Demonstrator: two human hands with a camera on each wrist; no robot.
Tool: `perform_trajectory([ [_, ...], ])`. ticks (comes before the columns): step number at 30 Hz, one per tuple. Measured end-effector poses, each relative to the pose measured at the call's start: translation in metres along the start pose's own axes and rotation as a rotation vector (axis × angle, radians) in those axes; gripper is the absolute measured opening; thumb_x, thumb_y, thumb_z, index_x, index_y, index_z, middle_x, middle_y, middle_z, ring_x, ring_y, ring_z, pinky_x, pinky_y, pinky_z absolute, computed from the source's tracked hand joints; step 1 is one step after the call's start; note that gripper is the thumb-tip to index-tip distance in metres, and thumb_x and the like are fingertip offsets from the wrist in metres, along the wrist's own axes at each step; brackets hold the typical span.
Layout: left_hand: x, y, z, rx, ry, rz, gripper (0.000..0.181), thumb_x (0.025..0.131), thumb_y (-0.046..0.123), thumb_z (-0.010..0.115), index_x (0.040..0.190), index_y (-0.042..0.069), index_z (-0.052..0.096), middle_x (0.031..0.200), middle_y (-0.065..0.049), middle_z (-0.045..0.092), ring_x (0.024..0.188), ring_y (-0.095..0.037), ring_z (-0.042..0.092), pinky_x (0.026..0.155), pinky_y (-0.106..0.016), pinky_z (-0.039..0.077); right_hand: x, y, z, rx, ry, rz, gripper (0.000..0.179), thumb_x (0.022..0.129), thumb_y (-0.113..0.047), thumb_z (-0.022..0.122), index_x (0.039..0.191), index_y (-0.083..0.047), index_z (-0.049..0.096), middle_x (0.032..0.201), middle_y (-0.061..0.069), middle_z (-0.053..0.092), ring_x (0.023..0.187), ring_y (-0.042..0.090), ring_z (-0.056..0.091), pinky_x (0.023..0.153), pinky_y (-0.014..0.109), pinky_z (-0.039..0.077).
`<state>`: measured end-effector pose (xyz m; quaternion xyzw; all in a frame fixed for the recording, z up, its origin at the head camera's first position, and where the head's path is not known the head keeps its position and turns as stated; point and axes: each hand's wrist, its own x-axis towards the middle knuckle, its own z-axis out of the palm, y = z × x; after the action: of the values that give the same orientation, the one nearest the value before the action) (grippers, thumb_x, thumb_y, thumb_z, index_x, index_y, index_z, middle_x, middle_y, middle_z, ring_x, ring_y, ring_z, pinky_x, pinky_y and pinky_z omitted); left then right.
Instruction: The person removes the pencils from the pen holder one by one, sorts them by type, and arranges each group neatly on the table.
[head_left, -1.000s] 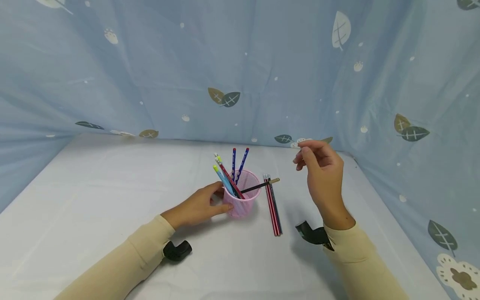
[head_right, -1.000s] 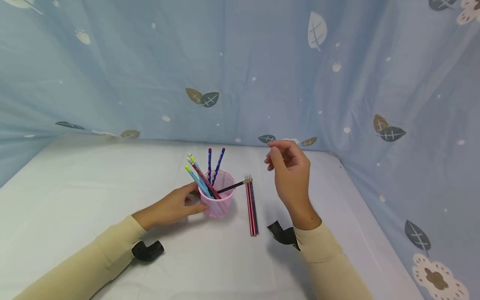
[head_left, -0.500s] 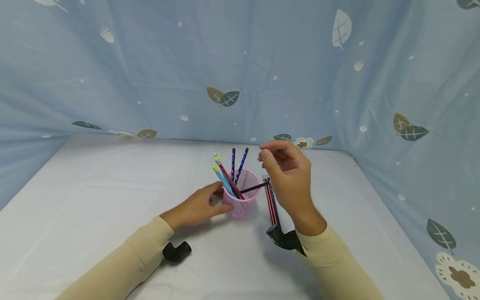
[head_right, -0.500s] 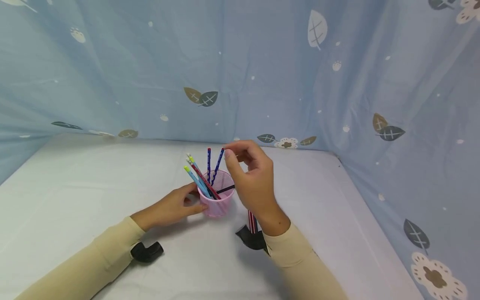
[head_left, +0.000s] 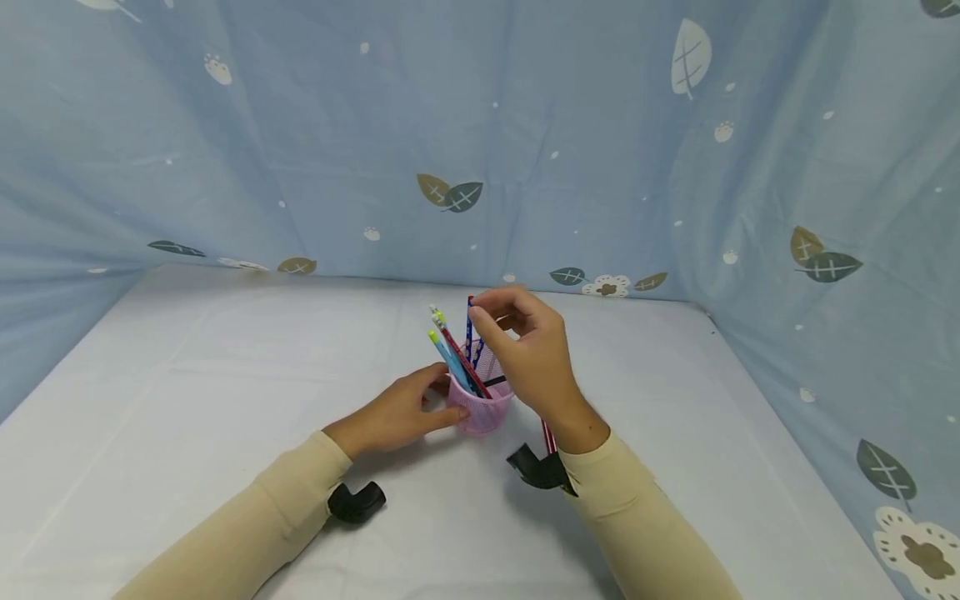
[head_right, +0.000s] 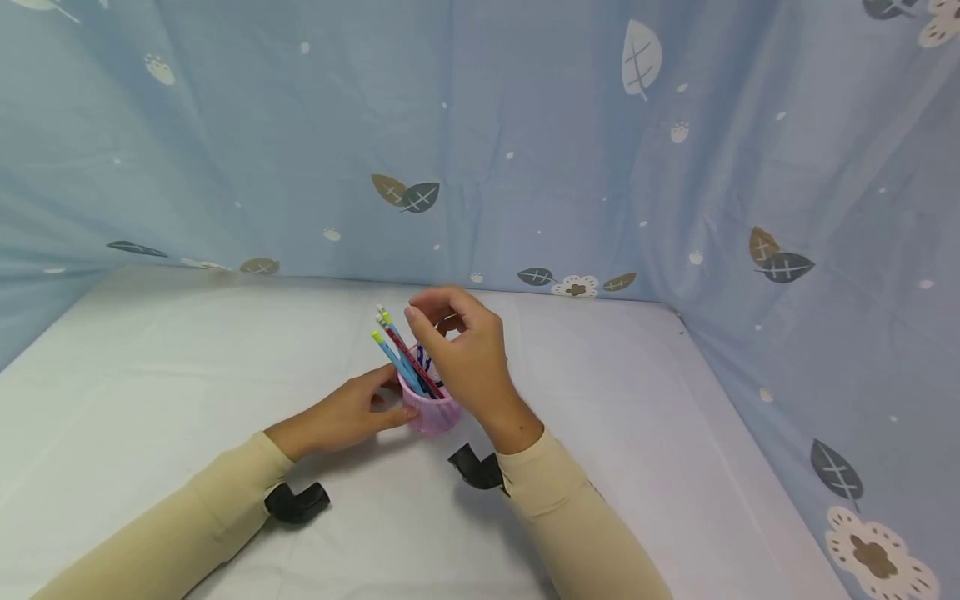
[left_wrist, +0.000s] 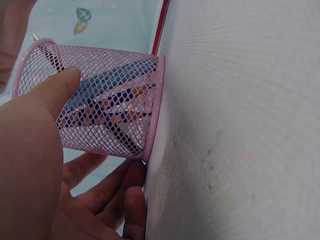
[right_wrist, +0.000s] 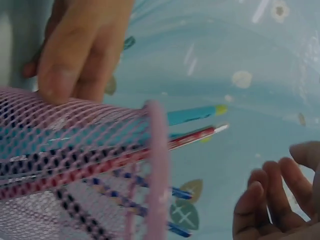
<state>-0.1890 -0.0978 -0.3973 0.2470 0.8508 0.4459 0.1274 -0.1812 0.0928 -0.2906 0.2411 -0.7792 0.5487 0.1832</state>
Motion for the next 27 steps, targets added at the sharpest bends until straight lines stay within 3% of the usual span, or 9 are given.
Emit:
perform_trajectory([
  [14, -0.001, 0.001, -0.002, 0.01, -0.002, 0.022, 0.063, 0.093, 0.046, 0.068, 0.144, 0.016, 0.046, 0.121, 0.002, 0.064, 0.115, -0.016, 0.058, 0.099, -0.044, 0.049, -0.001, 0.022, 0.009, -0.103, -0.172, 0.069, 0.019, 0.09, -0.01, 0.074, 0.106, -0.001, 0.069, 0.096, 0.008, 0.069, 0.086, 0.016, 0.064, 0.076, 0.026, 0.056],
  [22, -0.003, 0.003, -0.001, 0.014, -0.016, 0.0, 0.063, 0.094, 0.045, 0.068, 0.144, 0.016, 0.045, 0.124, 0.0, 0.063, 0.118, -0.018, 0.057, 0.102, -0.046, 0.049, -0.004, 0.026, 0.011, -0.169, -0.263, 0.09, 0.022, 0.09, -0.011, 0.074, 0.11, -0.006, 0.066, 0.095, 0.007, 0.068, 0.083, 0.014, 0.065, 0.077, 0.037, 0.058],
  [27, -0.003, 0.004, -0.001, 0.005, -0.014, 0.002, 0.064, 0.094, 0.045, 0.068, 0.145, 0.014, 0.045, 0.124, 0.0, 0.063, 0.118, -0.019, 0.057, 0.102, -0.047, 0.048, -0.004, 0.026, 0.012, -0.198, -0.286, 0.104, 0.024, 0.091, -0.007, 0.072, 0.114, -0.007, 0.066, 0.091, 0.006, 0.067, 0.077, 0.013, 0.062, 0.072, 0.03, 0.056],
])
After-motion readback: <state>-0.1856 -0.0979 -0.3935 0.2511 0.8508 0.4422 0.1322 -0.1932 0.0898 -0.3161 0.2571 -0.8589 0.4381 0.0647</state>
